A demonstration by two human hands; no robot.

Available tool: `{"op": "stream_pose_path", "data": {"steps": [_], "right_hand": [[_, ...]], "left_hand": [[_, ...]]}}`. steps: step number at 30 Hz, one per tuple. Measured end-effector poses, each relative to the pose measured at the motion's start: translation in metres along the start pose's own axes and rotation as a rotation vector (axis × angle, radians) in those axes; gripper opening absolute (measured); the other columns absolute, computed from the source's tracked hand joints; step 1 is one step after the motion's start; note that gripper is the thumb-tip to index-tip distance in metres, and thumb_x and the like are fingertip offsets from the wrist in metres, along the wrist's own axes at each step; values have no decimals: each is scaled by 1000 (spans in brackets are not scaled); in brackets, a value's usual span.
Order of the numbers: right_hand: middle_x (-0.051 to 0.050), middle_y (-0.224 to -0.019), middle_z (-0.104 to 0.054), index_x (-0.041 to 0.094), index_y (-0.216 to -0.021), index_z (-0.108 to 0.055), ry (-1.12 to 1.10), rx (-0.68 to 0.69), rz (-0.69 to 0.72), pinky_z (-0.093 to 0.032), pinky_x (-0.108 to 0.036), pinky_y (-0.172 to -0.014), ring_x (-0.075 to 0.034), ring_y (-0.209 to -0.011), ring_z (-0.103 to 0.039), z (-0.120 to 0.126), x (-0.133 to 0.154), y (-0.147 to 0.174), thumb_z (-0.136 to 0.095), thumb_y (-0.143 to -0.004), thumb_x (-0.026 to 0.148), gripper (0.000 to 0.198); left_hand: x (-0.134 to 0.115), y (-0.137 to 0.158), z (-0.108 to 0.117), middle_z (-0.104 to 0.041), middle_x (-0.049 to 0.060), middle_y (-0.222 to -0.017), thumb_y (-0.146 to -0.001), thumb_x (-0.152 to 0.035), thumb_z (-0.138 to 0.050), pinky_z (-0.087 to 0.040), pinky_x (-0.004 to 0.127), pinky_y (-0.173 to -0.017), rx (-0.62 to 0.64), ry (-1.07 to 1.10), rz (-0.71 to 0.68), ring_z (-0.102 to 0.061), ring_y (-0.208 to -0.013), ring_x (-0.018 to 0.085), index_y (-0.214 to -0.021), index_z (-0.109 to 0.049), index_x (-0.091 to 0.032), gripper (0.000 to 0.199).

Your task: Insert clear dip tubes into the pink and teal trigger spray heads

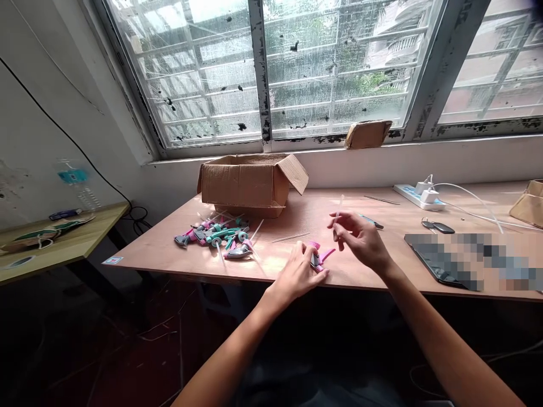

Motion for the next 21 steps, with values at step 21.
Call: {"op": "stream_pose_path", "data": {"steps": [21], "right_hand": [[-7,-83,-71,18,-94,-61,-105,77,-60,-56,-28,-49,-18,-67,-69,12,-21,-7,-69,-92,45,29]], "left_hand": [[13,-15,13,-69,6,-94,-91,-43,-62,-46,32,-85,107,166,48,-60,-91,23,-100,-73,-19,27]]}}
Point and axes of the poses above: each hand's wrist, its own y-axis away from the middle knuckle, its own z-axis out of the back of the hand, x = y × z, the point moved 4 cm from there along -y, towards the middle knuckle
